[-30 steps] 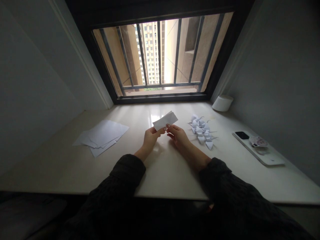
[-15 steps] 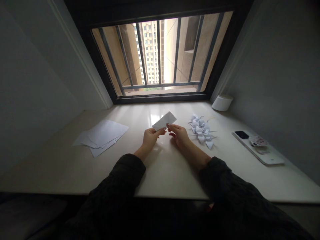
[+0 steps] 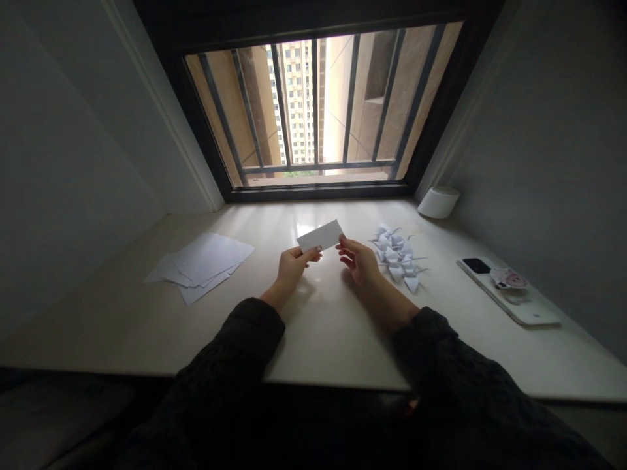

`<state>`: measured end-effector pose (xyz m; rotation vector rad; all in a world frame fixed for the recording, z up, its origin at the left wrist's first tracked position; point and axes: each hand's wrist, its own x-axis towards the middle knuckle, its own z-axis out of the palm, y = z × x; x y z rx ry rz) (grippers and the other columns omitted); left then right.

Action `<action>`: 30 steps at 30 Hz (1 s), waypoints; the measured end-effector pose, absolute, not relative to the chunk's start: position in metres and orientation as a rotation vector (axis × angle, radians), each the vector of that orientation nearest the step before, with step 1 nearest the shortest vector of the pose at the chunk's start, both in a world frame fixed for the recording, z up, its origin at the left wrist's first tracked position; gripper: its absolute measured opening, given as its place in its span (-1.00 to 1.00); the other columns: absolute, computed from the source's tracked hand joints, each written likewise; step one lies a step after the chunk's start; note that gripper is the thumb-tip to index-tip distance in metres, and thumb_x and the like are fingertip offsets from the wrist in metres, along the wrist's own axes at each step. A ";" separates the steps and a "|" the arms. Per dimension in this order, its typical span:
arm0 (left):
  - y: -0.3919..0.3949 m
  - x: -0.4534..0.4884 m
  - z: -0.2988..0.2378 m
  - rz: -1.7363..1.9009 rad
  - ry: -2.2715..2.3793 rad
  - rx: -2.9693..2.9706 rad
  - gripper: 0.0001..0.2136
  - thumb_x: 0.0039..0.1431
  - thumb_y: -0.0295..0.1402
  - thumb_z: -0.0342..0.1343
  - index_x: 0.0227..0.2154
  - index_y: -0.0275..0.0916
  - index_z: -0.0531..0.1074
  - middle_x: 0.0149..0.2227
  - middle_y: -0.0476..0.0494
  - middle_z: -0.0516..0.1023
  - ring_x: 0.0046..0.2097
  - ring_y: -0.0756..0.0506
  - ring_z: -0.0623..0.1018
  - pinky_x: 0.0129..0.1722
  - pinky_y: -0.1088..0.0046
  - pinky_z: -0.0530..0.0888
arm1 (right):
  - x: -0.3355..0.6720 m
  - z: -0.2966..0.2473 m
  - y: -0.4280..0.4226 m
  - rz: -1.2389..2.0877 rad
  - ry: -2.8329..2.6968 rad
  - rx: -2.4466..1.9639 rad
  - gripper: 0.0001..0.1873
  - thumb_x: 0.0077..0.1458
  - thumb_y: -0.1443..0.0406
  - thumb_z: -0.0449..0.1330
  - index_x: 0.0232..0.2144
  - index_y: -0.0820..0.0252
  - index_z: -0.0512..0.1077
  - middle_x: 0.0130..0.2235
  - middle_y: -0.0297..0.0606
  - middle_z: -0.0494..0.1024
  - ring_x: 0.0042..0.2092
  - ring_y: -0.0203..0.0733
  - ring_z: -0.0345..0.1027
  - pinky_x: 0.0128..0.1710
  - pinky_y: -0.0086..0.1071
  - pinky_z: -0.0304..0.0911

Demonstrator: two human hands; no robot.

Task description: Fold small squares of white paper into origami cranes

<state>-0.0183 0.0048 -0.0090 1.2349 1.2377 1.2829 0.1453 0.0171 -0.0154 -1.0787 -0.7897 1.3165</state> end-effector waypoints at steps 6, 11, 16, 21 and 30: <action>0.004 -0.019 -0.006 1.251 1.246 1.221 -0.70 -0.14 -0.13 0.30 -0.44 -0.29 0.57 -0.39 -0.25 0.62 -0.32 -0.14 0.57 -0.38 0.41 0.32 | 0.144 -0.020 0.019 1.297 -0.793 -1.063 -0.62 -0.26 -0.02 0.34 -0.55 0.16 0.47 -0.37 -0.20 0.57 -0.53 -0.32 0.21 -0.50 -0.35 0.16; 0.004 -0.020 -0.005 1.238 1.251 1.216 -0.71 -0.13 -0.13 0.29 -0.45 -0.28 0.56 -0.40 -0.24 0.62 -0.33 -0.14 0.57 -0.40 0.43 0.31 | 0.144 -0.018 0.018 1.265 -0.788 -1.060 -0.58 -0.20 -0.07 0.28 -0.55 0.16 0.45 -0.44 -0.24 0.52 -0.57 -0.35 0.15 -0.55 -0.36 0.09; 0.007 -0.024 -0.003 1.237 1.254 1.297 -0.71 -0.15 -0.13 0.30 -0.45 -0.28 0.56 -0.44 -0.22 0.61 -0.36 -0.13 0.56 -0.41 0.42 0.32 | 0.146 -0.015 0.017 1.210 -0.989 -1.050 -0.57 -0.21 -0.08 0.29 -0.61 0.16 0.43 -0.57 -0.32 0.44 -0.57 -0.35 0.15 -0.59 -0.40 0.02; 0.009 -0.029 0.000 1.285 1.284 1.313 -0.69 -0.15 -0.12 0.29 -0.40 -0.26 0.56 -0.43 -0.20 0.60 -0.34 -0.15 0.56 -0.37 0.39 0.36 | 0.143 -0.016 0.013 1.214 -1.205 -1.128 -0.61 -0.29 -0.01 0.36 -0.65 0.20 0.47 -0.56 -0.28 0.47 -0.56 -0.35 0.15 -0.59 -0.40 -0.01; 0.012 -0.031 -0.005 1.315 1.213 1.391 -0.67 -0.11 -0.07 0.25 -0.42 -0.25 0.53 -0.47 -0.12 0.54 -0.39 -0.06 0.49 -0.40 0.45 0.37 | 0.137 -0.018 0.009 1.366 -1.268 -1.104 -0.63 -0.25 0.03 0.35 -0.54 0.23 0.52 -0.48 -0.22 0.54 -0.50 -0.31 0.24 -0.57 -0.44 0.03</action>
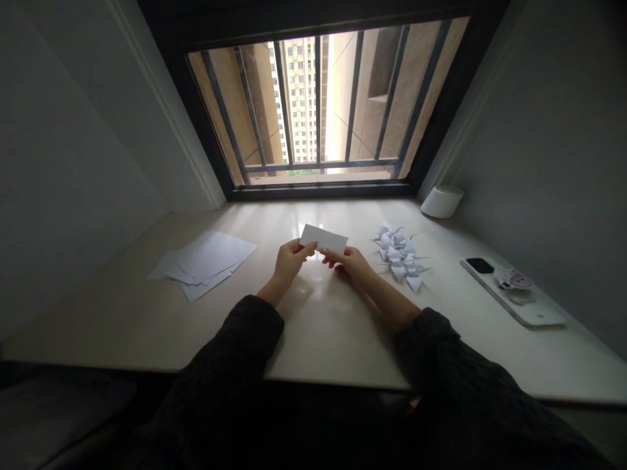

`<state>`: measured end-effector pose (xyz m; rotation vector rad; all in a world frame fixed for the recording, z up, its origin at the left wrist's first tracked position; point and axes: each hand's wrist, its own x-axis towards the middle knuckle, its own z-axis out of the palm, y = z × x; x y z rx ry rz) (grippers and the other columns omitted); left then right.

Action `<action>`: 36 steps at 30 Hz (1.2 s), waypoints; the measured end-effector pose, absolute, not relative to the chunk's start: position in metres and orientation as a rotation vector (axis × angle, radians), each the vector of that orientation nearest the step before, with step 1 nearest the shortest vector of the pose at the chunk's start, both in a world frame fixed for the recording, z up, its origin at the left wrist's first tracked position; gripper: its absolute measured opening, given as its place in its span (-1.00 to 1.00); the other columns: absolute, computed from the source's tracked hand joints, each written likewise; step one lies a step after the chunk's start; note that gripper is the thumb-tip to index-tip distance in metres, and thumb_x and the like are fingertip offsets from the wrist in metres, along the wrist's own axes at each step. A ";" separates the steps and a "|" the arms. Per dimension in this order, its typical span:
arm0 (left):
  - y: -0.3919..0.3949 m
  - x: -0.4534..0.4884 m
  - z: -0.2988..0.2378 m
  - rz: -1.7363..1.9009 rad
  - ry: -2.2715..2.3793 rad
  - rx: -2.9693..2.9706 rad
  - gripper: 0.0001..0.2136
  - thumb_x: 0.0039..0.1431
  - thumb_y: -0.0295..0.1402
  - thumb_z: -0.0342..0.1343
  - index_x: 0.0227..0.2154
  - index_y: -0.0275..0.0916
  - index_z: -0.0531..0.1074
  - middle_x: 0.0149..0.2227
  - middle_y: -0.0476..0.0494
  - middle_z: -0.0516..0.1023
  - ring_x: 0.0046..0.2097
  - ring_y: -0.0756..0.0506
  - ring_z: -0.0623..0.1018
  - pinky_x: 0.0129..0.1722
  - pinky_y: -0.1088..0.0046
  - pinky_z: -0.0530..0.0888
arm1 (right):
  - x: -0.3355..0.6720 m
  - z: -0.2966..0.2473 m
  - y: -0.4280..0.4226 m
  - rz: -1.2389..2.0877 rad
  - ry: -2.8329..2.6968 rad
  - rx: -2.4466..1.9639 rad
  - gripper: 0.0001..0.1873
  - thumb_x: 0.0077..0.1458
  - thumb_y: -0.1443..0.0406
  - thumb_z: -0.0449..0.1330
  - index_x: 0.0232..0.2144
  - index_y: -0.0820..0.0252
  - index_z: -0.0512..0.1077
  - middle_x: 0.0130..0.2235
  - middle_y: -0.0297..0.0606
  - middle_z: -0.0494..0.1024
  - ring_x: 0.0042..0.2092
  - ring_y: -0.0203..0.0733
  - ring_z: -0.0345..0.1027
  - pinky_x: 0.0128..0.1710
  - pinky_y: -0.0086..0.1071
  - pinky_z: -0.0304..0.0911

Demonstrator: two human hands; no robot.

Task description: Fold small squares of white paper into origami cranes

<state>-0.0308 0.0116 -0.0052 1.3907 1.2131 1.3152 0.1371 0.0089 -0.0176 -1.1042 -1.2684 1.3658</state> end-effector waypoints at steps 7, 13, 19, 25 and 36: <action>0.010 -0.029 -0.001 1.310 1.252 1.369 -0.69 -0.09 -0.05 0.24 -0.51 -0.25 0.51 -0.49 -0.10 0.52 -0.40 -0.04 0.47 -0.40 0.46 0.36 | 0.140 -0.020 0.011 1.317 -1.314 -1.152 -0.64 -0.29 0.06 0.37 -0.56 0.25 0.55 -0.50 -0.21 0.55 -0.54 -0.33 0.21 -0.57 -0.42 0.03; 0.010 -0.028 -0.009 1.241 1.241 1.383 -0.69 -0.12 -0.07 0.26 -0.46 -0.24 0.55 -0.46 -0.10 0.55 -0.38 -0.05 0.48 -0.40 0.45 0.33 | 0.136 -0.021 0.010 1.306 -1.245 -1.122 -0.64 -0.27 0.05 0.36 -0.56 0.27 0.55 -0.49 -0.18 0.57 -0.53 -0.34 0.20 -0.56 -0.43 0.07; 0.010 -0.026 -0.015 1.248 1.245 1.363 -0.72 -0.12 -0.10 0.26 -0.47 -0.23 0.58 -0.47 -0.11 0.55 -0.37 -0.07 0.47 -0.39 0.43 0.34 | 0.134 -0.018 0.007 1.295 -1.257 -1.132 -0.64 -0.23 0.05 0.35 -0.59 0.27 0.54 -0.50 -0.17 0.57 -0.52 -0.32 0.23 -0.55 -0.43 0.09; 0.008 -0.024 -0.011 1.324 1.254 1.272 -0.69 -0.14 -0.07 0.28 -0.44 -0.22 0.59 -0.41 -0.14 0.57 -0.33 -0.07 0.47 -0.36 0.43 0.32 | 0.134 -0.017 0.006 1.271 -1.291 -1.125 -0.65 -0.24 0.07 0.37 -0.54 0.28 0.55 -0.50 -0.17 0.57 -0.51 -0.31 0.27 -0.55 -0.43 0.11; 0.011 -0.029 -0.005 1.491 1.299 1.024 -0.64 -0.20 -0.03 0.30 -0.46 -0.24 0.54 -0.39 -0.15 0.52 -0.27 -0.10 0.47 -0.32 0.41 0.31 | 0.131 -0.020 0.004 1.286 -1.314 -1.148 -0.68 -0.23 0.10 0.36 -0.59 0.28 0.55 -0.51 -0.16 0.58 -0.53 -0.31 0.28 -0.55 -0.43 0.11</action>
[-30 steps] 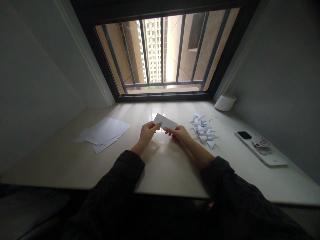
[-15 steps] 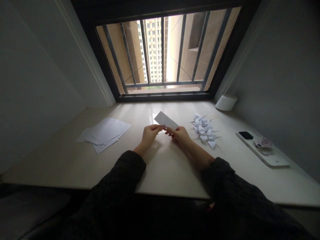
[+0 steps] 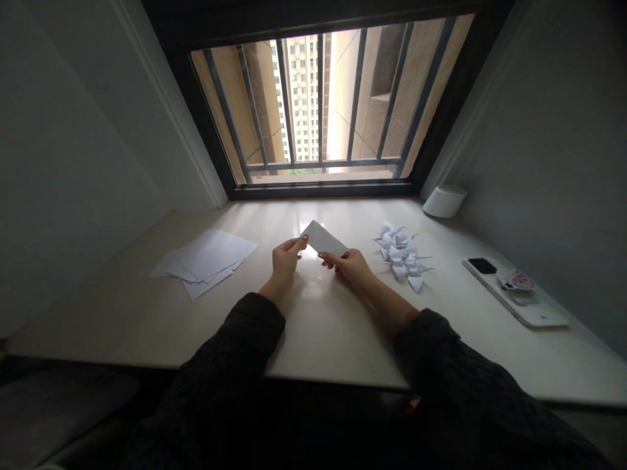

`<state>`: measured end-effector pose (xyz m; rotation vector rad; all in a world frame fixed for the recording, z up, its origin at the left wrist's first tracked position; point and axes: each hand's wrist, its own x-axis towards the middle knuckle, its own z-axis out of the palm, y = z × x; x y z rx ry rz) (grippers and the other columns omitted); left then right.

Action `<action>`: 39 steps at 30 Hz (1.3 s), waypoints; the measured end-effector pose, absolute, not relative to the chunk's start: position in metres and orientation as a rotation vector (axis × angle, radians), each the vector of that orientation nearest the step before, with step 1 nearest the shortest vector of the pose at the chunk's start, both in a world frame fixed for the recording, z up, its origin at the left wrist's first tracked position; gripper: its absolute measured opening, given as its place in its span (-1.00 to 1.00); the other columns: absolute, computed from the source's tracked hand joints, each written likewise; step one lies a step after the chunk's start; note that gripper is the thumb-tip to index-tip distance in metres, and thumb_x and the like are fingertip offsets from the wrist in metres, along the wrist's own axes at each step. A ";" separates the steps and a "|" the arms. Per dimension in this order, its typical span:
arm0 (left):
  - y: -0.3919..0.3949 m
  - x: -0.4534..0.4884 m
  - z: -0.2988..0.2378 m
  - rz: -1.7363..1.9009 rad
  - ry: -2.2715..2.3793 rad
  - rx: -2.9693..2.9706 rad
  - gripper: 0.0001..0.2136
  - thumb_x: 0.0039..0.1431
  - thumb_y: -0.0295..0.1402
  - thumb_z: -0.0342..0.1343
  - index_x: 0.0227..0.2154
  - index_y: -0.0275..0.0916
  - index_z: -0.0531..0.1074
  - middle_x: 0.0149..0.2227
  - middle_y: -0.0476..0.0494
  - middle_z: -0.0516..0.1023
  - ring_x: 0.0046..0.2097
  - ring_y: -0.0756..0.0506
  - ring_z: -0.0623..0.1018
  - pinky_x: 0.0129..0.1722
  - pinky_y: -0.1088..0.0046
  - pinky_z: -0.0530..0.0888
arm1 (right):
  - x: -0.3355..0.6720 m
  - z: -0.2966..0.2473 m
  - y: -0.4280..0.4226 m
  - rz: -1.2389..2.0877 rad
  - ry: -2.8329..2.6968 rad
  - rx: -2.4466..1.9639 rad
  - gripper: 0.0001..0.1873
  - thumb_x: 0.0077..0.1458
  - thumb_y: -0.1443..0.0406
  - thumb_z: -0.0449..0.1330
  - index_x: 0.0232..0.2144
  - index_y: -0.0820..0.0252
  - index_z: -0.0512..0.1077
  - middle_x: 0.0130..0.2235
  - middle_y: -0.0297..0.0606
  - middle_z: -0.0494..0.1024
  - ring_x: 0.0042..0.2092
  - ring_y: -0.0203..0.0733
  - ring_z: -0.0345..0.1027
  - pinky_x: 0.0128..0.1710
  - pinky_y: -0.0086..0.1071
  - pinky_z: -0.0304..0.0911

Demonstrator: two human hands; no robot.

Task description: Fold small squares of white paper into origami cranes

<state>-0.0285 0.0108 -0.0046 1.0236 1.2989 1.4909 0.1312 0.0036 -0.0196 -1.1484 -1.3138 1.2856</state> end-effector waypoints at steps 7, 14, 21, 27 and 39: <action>0.009 -0.022 -0.004 1.546 1.264 1.022 -0.70 -0.04 -0.12 0.19 -0.62 -0.22 0.31 -0.49 -0.02 0.36 -0.37 -0.02 0.38 -0.38 0.47 0.30 | 0.129 -0.017 0.002 1.284 -1.300 -1.170 -0.67 -0.23 0.08 0.35 -0.61 0.28 0.53 -0.55 -0.20 0.56 -0.56 -0.33 0.24 -0.55 -0.42 0.09; 0.008 -0.017 -0.005 1.615 1.230 0.977 -0.69 0.01 -0.16 0.14 -0.61 -0.21 0.19 -0.49 0.00 0.31 -0.37 -0.01 0.38 -0.37 0.49 0.32 | 0.128 -0.012 -0.001 1.278 -1.322 -1.178 -0.67 -0.24 0.09 0.35 -0.61 0.28 0.54 -0.57 -0.23 0.54 -0.56 -0.35 0.23 -0.54 -0.43 0.09; 0.010 -0.019 -0.007 1.628 1.280 1.030 -0.75 -0.02 -0.16 0.16 -0.60 -0.21 0.33 -0.49 0.00 0.36 -0.42 0.01 0.37 -0.37 0.48 0.30 | 0.130 -0.015 0.000 1.282 -1.293 -1.183 -0.66 -0.25 0.08 0.36 -0.61 0.29 0.54 -0.57 -0.21 0.54 -0.56 -0.35 0.23 -0.54 -0.43 0.09; 0.011 -0.022 -0.007 1.632 1.303 1.142 -0.74 -0.03 -0.11 0.16 -0.57 -0.20 0.42 -0.50 -0.03 0.43 -0.45 -0.01 0.37 -0.38 0.44 0.32 | 0.132 -0.016 0.003 1.269 -1.297 -1.186 -0.65 -0.25 0.06 0.35 -0.61 0.27 0.54 -0.52 -0.16 0.58 -0.54 -0.30 0.28 -0.54 -0.41 0.12; 0.025 -0.041 -0.005 1.691 1.330 0.944 -0.65 0.02 -0.01 0.09 -0.49 -0.24 0.46 -0.39 -0.13 0.54 -0.47 0.03 0.39 -0.46 0.49 0.28 | 0.138 -0.021 0.008 1.310 -1.246 -1.182 -0.67 -0.28 0.09 0.37 -0.61 0.28 0.53 -0.53 -0.17 0.56 -0.53 -0.32 0.27 -0.56 -0.44 0.11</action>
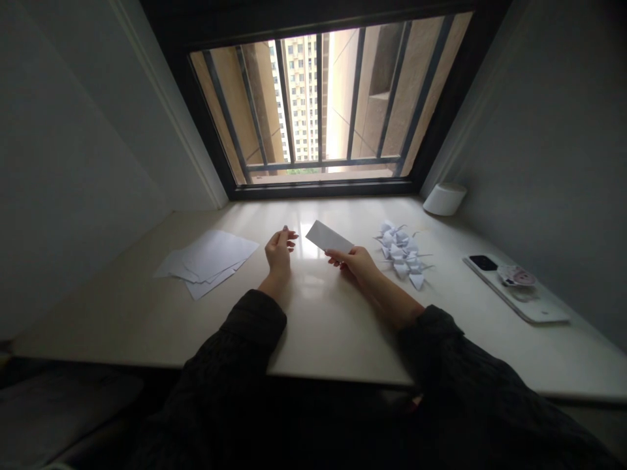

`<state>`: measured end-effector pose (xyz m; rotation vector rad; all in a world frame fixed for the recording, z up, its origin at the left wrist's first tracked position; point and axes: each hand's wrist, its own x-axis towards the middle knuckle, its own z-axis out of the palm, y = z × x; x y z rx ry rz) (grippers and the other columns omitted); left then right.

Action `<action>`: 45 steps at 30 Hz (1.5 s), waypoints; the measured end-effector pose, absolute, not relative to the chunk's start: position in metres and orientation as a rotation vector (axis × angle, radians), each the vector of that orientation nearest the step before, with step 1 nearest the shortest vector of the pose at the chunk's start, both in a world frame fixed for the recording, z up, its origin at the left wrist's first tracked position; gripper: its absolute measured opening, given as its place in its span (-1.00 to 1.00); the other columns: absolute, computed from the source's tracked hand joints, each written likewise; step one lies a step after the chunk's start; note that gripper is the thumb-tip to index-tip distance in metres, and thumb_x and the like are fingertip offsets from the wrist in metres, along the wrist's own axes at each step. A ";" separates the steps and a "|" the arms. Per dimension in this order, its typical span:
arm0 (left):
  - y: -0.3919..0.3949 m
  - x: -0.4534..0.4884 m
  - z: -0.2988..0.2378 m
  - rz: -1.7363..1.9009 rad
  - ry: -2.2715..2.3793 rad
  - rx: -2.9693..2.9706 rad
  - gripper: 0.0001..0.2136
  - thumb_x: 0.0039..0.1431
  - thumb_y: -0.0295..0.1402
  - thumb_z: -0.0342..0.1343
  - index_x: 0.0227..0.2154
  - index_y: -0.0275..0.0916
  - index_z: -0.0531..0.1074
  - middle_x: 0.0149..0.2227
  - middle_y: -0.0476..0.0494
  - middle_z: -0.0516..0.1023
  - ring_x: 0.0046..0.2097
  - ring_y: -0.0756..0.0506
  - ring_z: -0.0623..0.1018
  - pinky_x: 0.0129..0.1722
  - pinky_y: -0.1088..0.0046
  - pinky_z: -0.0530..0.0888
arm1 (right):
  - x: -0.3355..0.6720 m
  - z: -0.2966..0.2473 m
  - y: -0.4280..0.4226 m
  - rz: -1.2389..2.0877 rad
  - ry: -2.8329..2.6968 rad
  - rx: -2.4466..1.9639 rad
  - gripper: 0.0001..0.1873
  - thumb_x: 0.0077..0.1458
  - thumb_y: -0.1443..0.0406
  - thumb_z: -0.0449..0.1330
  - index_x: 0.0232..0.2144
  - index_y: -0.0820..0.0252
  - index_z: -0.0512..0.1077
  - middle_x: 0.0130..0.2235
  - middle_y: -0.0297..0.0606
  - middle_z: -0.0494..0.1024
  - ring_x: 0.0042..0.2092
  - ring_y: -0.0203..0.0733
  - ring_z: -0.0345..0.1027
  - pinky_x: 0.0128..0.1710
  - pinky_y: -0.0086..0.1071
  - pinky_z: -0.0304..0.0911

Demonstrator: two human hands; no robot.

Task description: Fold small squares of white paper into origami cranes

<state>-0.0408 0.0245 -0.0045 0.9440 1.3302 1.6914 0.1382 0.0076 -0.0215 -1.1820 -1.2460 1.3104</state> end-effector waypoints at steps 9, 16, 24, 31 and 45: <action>0.025 -0.041 -0.007 1.548 1.321 1.368 -0.60 0.01 0.03 0.12 -0.28 -0.20 0.54 -0.32 -0.15 0.58 -0.35 -0.05 0.48 -0.35 0.44 0.34 | 0.141 -0.019 0.008 1.235 -1.280 -1.177 -0.64 -0.26 0.07 0.36 -0.58 0.30 0.53 -0.51 -0.13 0.57 -0.51 -0.29 0.30 -0.54 -0.42 0.15; 0.024 -0.036 -0.014 1.429 1.229 1.394 -0.65 -0.06 0.01 0.19 -0.54 -0.23 0.53 -0.48 -0.13 0.55 -0.40 -0.06 0.47 -0.32 0.42 0.36 | 0.145 -0.019 0.011 1.168 -1.357 -1.196 -0.63 -0.29 0.04 0.37 -0.60 0.28 0.53 -0.52 -0.15 0.57 -0.52 -0.28 0.30 -0.54 -0.41 0.16; 0.020 -0.034 -0.013 1.465 1.285 1.506 -0.67 0.01 -0.02 0.14 -0.56 -0.21 0.49 -0.49 -0.11 0.54 -0.40 -0.05 0.47 -0.34 0.43 0.34 | 0.147 -0.022 0.016 1.132 -1.269 -1.219 -0.58 -0.32 -0.01 0.37 -0.58 0.26 0.53 -0.50 -0.14 0.58 -0.51 -0.28 0.31 -0.54 -0.42 0.17; 0.023 -0.035 -0.020 1.328 1.295 1.567 -0.66 -0.06 -0.02 0.20 -0.61 -0.23 0.42 -0.52 -0.11 0.53 -0.45 -0.05 0.46 -0.38 0.44 0.32 | 0.151 -0.023 0.020 0.995 -1.131 -1.246 -0.54 -0.28 -0.07 0.33 -0.59 0.23 0.50 -0.51 -0.18 0.56 -0.51 -0.26 0.31 -0.55 -0.40 0.16; 0.023 -0.034 -0.018 1.334 1.261 1.288 -0.57 -0.14 0.07 0.21 -0.63 -0.24 0.36 -0.52 -0.12 0.50 -0.41 -0.06 0.47 -0.36 0.40 0.30 | 0.151 -0.024 0.020 0.618 -1.252 -1.224 -0.51 -0.07 0.07 0.27 -0.08 0.14 0.51 -0.26 -0.20 0.61 -0.34 -0.20 0.40 -0.35 -0.34 0.28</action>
